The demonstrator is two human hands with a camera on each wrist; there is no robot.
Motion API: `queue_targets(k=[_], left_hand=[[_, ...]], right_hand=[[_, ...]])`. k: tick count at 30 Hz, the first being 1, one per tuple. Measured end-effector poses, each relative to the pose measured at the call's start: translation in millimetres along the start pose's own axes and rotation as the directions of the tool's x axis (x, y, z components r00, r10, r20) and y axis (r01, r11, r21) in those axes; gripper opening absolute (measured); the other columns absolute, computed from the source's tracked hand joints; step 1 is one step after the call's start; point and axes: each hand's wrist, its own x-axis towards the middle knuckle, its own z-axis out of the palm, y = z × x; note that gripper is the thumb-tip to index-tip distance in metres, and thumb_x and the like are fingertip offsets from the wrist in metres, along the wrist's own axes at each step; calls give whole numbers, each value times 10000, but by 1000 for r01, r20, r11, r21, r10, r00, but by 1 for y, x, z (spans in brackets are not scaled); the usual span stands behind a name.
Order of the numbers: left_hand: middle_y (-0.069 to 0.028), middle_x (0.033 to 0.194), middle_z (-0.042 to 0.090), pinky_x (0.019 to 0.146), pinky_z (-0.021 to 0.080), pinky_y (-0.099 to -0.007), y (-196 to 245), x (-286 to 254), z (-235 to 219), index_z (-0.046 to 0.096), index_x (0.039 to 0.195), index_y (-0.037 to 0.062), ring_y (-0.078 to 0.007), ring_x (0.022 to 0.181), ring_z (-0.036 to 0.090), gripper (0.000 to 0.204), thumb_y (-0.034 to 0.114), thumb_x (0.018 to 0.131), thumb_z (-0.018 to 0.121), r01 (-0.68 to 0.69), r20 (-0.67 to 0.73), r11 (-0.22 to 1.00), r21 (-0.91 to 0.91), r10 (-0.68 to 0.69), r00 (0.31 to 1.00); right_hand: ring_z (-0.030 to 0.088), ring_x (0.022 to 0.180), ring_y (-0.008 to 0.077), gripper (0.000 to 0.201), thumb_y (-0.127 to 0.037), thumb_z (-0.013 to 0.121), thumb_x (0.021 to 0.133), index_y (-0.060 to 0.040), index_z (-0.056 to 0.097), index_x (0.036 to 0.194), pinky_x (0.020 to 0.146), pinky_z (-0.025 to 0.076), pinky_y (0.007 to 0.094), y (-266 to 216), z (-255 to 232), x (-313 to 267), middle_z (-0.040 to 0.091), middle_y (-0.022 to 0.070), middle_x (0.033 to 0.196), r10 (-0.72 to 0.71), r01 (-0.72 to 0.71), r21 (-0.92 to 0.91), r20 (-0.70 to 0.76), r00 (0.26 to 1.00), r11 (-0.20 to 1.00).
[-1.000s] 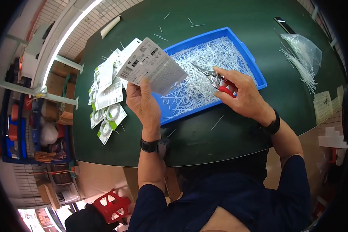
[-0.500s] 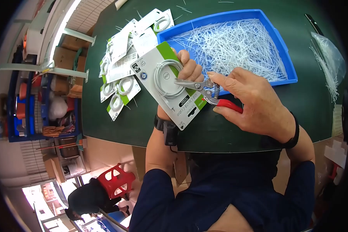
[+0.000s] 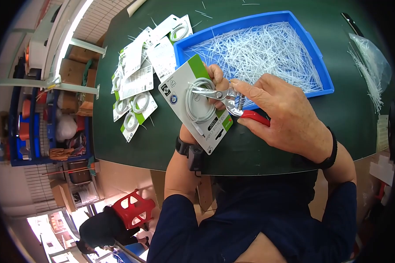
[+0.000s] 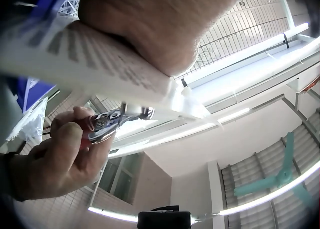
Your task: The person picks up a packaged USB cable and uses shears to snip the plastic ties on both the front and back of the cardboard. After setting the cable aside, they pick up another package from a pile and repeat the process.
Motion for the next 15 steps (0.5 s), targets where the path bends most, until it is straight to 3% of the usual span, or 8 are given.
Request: queue_targets(k=[5,10,14,15], left_hand=[[6,618,500,497,418,-260,-5,2,-25,584,1027,52,-124,551,498,418,447,1129,497,-23,116,993,115,10,993],[3,629,499,516,424,-262,-6,5,-33,581,1083,42,-130,575,523,360,397,1118,531,2,193,991,136,-29,981],[22,638,471,533,404,-257,-10,-1,-21,572,1179,43,-121,582,498,348,383,1119,534,99,127,992,-77,-89,988],[29,654,460,537,394,-255,-12,-3,-16,566,1214,45,-117,584,484,357,387,1119,535,132,82,987,-90,-125,989]], right_hand=[[661,813,257,536,-187,852,849,-70,696,1349,654,538,378,0,-6,-1,619,106,899,-23,23,-88,-3,1000,996],[631,763,265,660,-111,891,776,-79,669,1396,663,530,397,1,-17,-2,607,102,880,-1,7,-128,48,999,992],[659,790,269,655,-83,878,785,-73,663,1404,698,548,378,5,-20,-1,638,118,915,56,-43,-99,134,989,994],[674,810,265,636,-73,870,796,-60,653,1394,714,555,369,6,-18,1,653,124,940,31,-30,-17,62,998,999]])
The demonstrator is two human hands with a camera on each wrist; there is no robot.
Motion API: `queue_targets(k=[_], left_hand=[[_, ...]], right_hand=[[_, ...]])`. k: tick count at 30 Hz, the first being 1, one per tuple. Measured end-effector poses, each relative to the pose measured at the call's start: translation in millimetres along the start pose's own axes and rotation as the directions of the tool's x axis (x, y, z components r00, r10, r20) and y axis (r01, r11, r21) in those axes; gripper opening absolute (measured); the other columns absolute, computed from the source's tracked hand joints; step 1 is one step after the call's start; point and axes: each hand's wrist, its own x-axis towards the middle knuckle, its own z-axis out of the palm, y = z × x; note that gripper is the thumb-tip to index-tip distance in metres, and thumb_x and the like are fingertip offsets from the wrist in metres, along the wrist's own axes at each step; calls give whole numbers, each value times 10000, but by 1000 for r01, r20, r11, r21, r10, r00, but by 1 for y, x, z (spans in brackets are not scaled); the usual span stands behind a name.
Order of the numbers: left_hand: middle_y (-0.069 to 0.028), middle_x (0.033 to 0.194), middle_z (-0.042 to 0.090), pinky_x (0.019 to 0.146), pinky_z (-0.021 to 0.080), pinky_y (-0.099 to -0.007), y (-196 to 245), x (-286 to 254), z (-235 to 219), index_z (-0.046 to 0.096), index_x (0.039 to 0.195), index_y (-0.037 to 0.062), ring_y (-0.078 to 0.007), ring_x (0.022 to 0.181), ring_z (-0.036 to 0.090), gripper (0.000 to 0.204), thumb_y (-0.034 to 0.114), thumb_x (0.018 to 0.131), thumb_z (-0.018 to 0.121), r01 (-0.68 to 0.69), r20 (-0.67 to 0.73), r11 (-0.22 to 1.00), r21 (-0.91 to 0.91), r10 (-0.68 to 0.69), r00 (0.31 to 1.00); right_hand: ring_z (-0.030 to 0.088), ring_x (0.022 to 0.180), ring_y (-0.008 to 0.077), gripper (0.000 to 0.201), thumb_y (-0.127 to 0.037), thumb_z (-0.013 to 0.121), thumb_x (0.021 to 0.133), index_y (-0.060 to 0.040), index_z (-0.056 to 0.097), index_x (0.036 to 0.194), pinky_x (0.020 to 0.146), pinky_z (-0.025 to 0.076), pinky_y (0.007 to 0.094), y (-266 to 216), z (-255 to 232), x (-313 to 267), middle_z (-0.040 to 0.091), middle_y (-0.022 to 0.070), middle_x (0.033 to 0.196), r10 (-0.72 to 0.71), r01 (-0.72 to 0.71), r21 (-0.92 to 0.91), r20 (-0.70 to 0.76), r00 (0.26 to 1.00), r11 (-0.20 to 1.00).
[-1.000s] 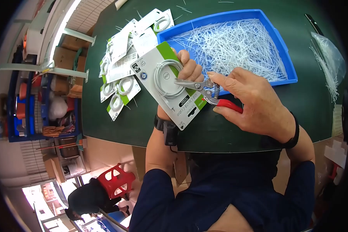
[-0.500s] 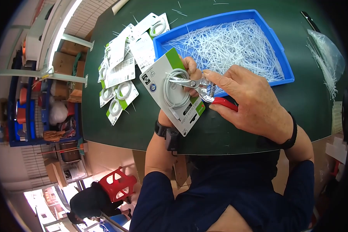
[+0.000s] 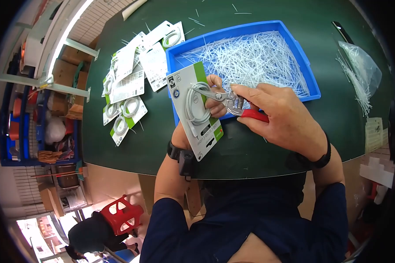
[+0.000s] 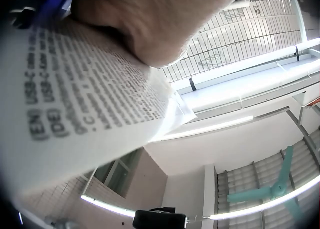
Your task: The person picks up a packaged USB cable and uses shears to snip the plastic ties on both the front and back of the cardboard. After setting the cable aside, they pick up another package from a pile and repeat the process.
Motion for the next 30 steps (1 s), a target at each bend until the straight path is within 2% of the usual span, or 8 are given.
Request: queue_targets(k=[3,6,10,14,19,22,26,30], left_hand=[[43,686,440,545,374,-250,-9,-4,18,552,1283,48,-108,589,456,384,395,1118,537,67,-78,996,-62,-72,994],[48,731,423,524,334,-244,-14,-1,49,551,1324,56,-88,589,406,417,422,1128,517,207,-270,972,113,-171,948],[32,758,427,507,312,-236,-18,5,64,552,1317,72,-68,596,396,380,404,1141,495,347,-309,919,188,-280,909],[29,758,431,498,296,-218,-24,-1,65,553,1338,79,-55,599,389,377,397,1149,479,324,-351,908,267,-221,910],[29,766,433,505,305,-204,-24,-1,58,547,1364,78,-56,603,395,371,373,1152,468,360,-352,896,261,-259,900],[33,771,432,508,326,-206,-27,-2,34,540,1363,57,-61,610,400,378,362,1154,459,319,-39,946,-53,-322,946],[36,760,402,504,345,-224,-15,2,31,537,1346,40,-71,607,382,381,357,1157,444,244,-76,969,45,-241,968],[23,795,506,580,457,-247,8,-6,47,564,1336,16,-93,646,485,381,337,1149,479,139,-206,971,196,-98,974]], right_hand=[[705,850,259,599,-53,856,818,-34,633,1374,747,568,349,2,9,4,681,136,991,-19,37,139,-133,991,990],[729,884,215,519,-46,841,858,-7,592,1312,783,579,320,13,17,9,710,136,1070,31,55,289,-284,958,956],[717,863,170,455,-56,847,878,-5,565,1231,775,583,311,19,17,11,710,123,1030,91,2,345,-253,963,939],[699,859,139,417,-63,851,890,-17,570,1196,758,580,298,24,18,12,697,103,952,124,-29,391,-220,968,920],[669,848,118,376,-17,827,898,-23,566,1168,752,560,287,23,18,11,675,72,897,208,-101,466,-184,961,879],[626,841,91,340,36,791,900,-30,566,1146,756,533,274,26,9,13,660,34,909,265,-106,719,-112,958,687],[595,846,77,317,79,748,901,-28,579,1147,772,512,265,29,-20,14,648,12,930,347,-109,873,-72,935,475],[604,864,76,304,63,726,914,-11,598,1180,798,514,258,52,-12,17,650,18,946,364,-145,668,-200,910,730]])
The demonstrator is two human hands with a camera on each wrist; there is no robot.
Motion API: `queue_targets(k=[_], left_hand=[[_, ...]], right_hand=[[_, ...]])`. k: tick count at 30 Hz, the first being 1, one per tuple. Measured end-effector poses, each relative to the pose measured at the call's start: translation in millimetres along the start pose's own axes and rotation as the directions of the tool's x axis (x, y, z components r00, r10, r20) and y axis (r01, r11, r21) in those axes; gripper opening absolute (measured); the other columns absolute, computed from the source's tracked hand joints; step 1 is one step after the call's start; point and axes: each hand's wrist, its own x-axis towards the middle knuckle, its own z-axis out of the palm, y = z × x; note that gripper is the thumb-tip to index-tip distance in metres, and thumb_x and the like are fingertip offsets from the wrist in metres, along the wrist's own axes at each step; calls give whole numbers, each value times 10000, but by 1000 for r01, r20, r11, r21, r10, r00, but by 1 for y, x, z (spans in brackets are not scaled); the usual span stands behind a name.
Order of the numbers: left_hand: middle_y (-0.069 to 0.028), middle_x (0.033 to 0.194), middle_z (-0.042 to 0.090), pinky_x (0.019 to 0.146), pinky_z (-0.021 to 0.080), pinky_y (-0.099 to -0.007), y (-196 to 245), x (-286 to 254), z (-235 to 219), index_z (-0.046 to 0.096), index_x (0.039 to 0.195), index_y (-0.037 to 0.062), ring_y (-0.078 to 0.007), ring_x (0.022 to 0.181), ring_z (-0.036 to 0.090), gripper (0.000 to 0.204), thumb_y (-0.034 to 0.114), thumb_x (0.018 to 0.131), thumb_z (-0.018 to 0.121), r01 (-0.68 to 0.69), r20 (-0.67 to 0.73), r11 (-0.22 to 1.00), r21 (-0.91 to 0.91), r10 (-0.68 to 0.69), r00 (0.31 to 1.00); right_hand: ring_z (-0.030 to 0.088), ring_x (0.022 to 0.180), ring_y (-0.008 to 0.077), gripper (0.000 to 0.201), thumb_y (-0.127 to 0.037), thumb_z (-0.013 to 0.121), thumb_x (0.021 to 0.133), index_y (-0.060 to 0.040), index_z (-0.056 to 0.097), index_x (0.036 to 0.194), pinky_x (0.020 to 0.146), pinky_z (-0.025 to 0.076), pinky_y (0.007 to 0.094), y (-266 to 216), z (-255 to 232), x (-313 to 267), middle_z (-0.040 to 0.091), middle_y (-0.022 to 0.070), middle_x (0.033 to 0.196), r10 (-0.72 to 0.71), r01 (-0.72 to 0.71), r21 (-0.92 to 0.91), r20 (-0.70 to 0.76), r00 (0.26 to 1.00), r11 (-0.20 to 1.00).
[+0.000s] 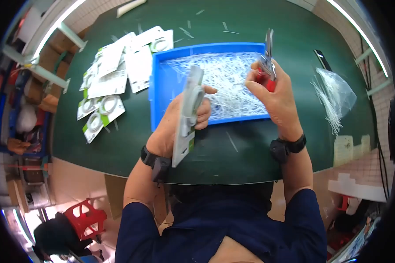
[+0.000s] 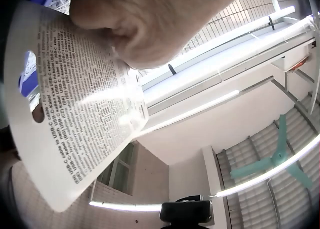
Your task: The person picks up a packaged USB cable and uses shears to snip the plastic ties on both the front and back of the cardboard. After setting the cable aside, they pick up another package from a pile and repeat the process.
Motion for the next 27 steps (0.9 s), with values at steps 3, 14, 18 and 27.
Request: queue_targets(k=[3,14,18,27], left_hand=[[-11,905,625,696,517,-258,22,-37,9,594,1327,4,-109,754,594,365,305,1143,502,-123,-272,972,202,176,946],[-112,1156,759,896,571,-313,-9,-356,-53,675,1284,-27,-155,1022,722,342,241,1113,547,234,-749,717,657,586,309],[-155,1137,765,907,566,-341,-29,-430,-71,693,1248,-38,-213,997,738,355,258,1097,568,659,-787,531,533,597,155],[-223,1170,720,968,555,-418,8,-323,-82,699,1243,-24,-349,1079,714,297,192,1046,643,618,-424,189,763,868,258]], right_hand=[[628,875,104,276,42,715,920,3,611,1173,816,523,271,32,-11,6,662,37,943,18,-5,-294,41,999,956],[642,882,228,306,-113,738,945,37,603,1173,844,525,356,63,-25,7,680,132,985,8,79,-680,123,992,729],[633,874,219,297,-120,737,945,33,612,1167,839,520,350,67,-18,9,666,124,961,10,88,-668,142,990,739],[645,861,222,307,-113,747,931,24,622,1175,830,524,354,64,-15,7,674,115,927,44,80,-655,171,984,751]])
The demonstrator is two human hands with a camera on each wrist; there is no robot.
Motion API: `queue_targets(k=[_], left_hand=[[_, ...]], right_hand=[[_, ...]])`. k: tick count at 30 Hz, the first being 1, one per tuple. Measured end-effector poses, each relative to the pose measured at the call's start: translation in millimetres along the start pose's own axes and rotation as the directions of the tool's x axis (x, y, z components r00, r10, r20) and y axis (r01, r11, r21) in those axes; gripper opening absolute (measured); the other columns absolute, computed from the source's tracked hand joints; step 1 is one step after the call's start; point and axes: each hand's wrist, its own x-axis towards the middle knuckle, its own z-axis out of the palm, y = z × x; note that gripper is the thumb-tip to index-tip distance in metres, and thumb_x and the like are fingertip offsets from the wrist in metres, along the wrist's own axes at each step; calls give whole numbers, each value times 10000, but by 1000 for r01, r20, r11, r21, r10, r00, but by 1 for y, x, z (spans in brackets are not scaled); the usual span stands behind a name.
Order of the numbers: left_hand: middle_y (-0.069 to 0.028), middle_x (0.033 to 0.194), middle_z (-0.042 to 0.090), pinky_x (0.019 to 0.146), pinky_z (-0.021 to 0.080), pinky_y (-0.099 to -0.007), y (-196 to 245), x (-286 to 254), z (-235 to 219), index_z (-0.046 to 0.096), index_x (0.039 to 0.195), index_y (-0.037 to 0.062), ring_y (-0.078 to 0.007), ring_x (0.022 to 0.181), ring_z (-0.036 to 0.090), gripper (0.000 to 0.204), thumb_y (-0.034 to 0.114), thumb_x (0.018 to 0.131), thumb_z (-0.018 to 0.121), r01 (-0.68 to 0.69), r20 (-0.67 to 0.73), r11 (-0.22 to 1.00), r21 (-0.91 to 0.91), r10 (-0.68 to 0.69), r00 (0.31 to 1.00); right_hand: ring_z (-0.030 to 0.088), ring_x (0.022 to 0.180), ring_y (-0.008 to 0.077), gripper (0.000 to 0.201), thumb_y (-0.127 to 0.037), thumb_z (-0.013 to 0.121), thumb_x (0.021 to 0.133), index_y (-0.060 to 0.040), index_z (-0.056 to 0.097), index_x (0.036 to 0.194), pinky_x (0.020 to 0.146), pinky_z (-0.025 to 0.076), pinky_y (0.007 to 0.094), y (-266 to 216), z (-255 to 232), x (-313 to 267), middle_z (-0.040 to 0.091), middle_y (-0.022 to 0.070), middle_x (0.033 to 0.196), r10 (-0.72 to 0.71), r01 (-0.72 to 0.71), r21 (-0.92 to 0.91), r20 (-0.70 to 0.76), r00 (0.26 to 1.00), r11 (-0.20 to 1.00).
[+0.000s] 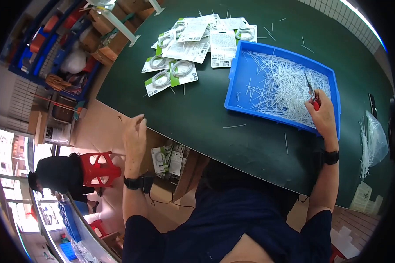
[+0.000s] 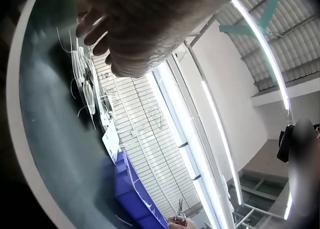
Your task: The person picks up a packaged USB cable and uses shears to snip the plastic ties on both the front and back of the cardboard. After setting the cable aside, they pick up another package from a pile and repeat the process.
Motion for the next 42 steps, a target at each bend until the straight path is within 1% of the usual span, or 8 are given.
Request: queue_targets(k=[5,7,16,19,28,32,35,42], left_hand=[[-177,1316,655,1060,512,-443,66,77,56,623,1388,47,-363,1254,623,503,-11,891,683,-522,131,816,248,505,853],[-150,1372,621,1108,484,-445,56,111,77,578,1430,74,-373,1330,559,637,-55,814,676,-678,290,565,470,627,723],[-148,1347,632,1124,477,-428,38,180,103,600,1380,73,-385,1322,565,599,-66,804,693,-849,532,468,248,666,522],[-147,1256,674,1082,509,-422,42,180,103,664,1290,67,-382,1268,604,517,-77,798,731,-749,417,646,146,646,639],[-141,1084,723,942,568,-376,104,197,75,746,1218,82,-322,1053,698,373,-73,879,736,-734,170,676,64,718,675],[-116,1092,735,886,578,-354,148,173,76,738,1235,39,-229,978,712,249,26,988,712,-697,-9,710,-104,700,714],[-105,1118,733,855,582,-335,172,156,106,692,1264,-11,-168,966,704,278,190,1077,649,-493,-179,728,-477,469,865],[-144,1157,728,869,573,-313,264,74,173,601,1338,-37,-172,1002,706,449,344,1129,489,215,349,432,-876,259,901]], right_hand=[[663,851,243,347,-115,765,913,27,618,1193,823,529,369,1,3,-2,684,131,921,-12,11,27,19,1000,1000],[668,850,257,358,-115,768,907,29,616,1198,822,530,375,-1,4,-2,687,141,925,-1,1,23,20,1000,1000],[677,837,348,398,-110,771,883,42,611,1214,817,538,406,-9,6,-6,697,190,928,-53,53,8,17,998,999],[677,831,352,413,-111,775,880,40,619,1232,815,540,408,-6,5,-6,700,193,931,-55,54,25,14,998,998],[611,795,180,599,-167,777,942,-33,590,1495,797,527,331,-13,2,-4,679,62,916,19,-9,256,-37,999,967],[550,801,129,611,-196,754,985,-52,561,1546,808,510,292,-25,-2,-7,635,15,919,73,-64,344,-14,997,937],[550,818,134,608,-204,748,991,-58,559,1551,817,508,289,-35,-4,-11,630,23,933,44,-39,353,-7,999,935],[642,901,252,651,-200,779,933,-80,576,1541,827,533,351,-56,-10,-35,682,126,1033,-149,152,83,-47,988,985]])
